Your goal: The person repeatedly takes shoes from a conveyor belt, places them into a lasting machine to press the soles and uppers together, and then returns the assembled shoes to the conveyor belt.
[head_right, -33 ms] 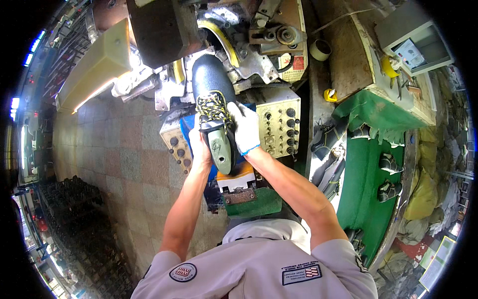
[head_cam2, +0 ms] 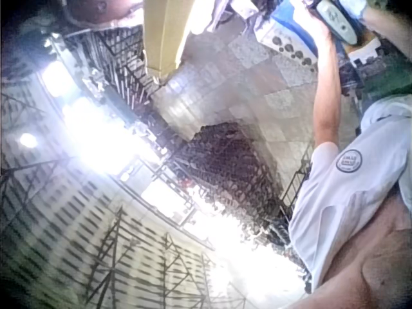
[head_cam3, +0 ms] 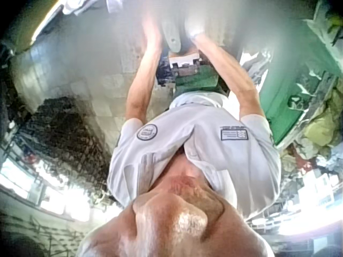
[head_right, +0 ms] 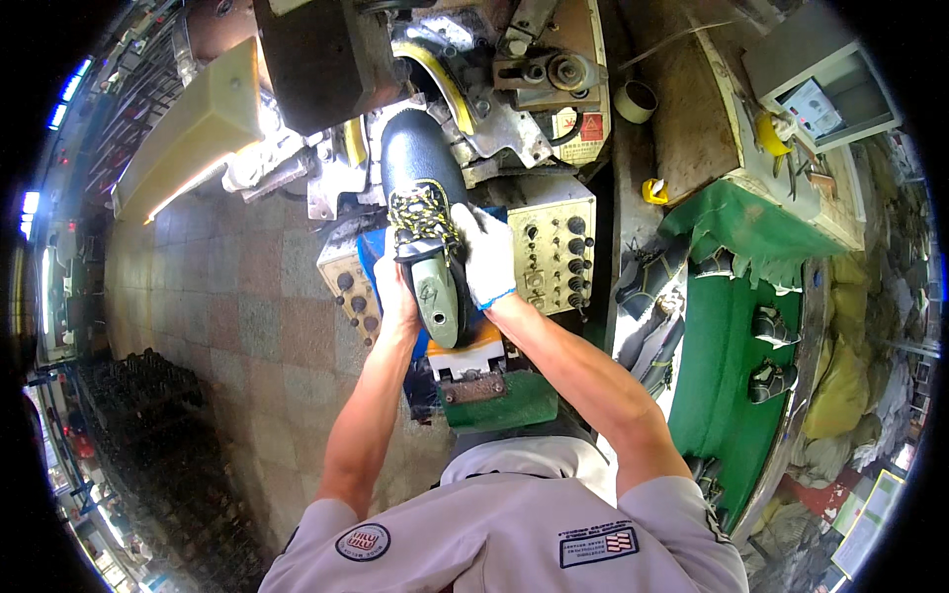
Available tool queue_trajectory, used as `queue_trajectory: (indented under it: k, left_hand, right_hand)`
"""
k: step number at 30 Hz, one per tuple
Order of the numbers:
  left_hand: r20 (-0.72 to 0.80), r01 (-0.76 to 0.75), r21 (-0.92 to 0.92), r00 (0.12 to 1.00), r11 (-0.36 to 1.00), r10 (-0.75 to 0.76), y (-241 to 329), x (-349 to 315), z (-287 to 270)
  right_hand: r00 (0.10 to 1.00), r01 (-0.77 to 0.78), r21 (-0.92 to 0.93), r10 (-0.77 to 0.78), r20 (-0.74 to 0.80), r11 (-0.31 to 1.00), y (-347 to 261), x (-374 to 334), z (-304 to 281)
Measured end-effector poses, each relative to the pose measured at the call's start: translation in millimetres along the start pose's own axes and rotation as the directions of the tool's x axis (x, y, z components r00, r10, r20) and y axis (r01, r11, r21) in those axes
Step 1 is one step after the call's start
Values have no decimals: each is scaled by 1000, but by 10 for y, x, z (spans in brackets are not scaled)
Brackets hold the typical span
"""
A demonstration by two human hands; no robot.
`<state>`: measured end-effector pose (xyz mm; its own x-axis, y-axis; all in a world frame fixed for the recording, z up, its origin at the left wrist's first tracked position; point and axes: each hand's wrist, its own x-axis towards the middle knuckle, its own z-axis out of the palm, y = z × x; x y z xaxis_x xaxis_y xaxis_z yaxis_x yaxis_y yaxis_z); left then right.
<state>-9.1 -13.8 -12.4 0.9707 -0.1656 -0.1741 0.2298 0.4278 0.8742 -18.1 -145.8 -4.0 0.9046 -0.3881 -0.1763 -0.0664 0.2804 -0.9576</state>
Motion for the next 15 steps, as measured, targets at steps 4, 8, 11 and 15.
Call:
queue_trajectory:
  k: [4, 8, 11, 15]
  left_hand:
    - [-8, 25, 38, 1000, 999, -25, 48, -13, -13]
    - [-216, 110, 378, 976, 919, -27, 209, -121, -50]
    - [-340, 118, 418, 940, 901, 34, 308, -402, -95]
    - [-201, -84, 368, 965, 926, 168, 298, -634, -352]
  right_hand:
    - [1000, -16, 27, 15, 17, 1000, -58, -9, 2]
    - [996, 76, -37, -77, -41, 996, -164, -164, -122]
    - [1000, 4, 330, 0, -14, 944, -19, -395, -834]
    - [959, -62, 315, 144, -245, 947, -99, -990, -2031]
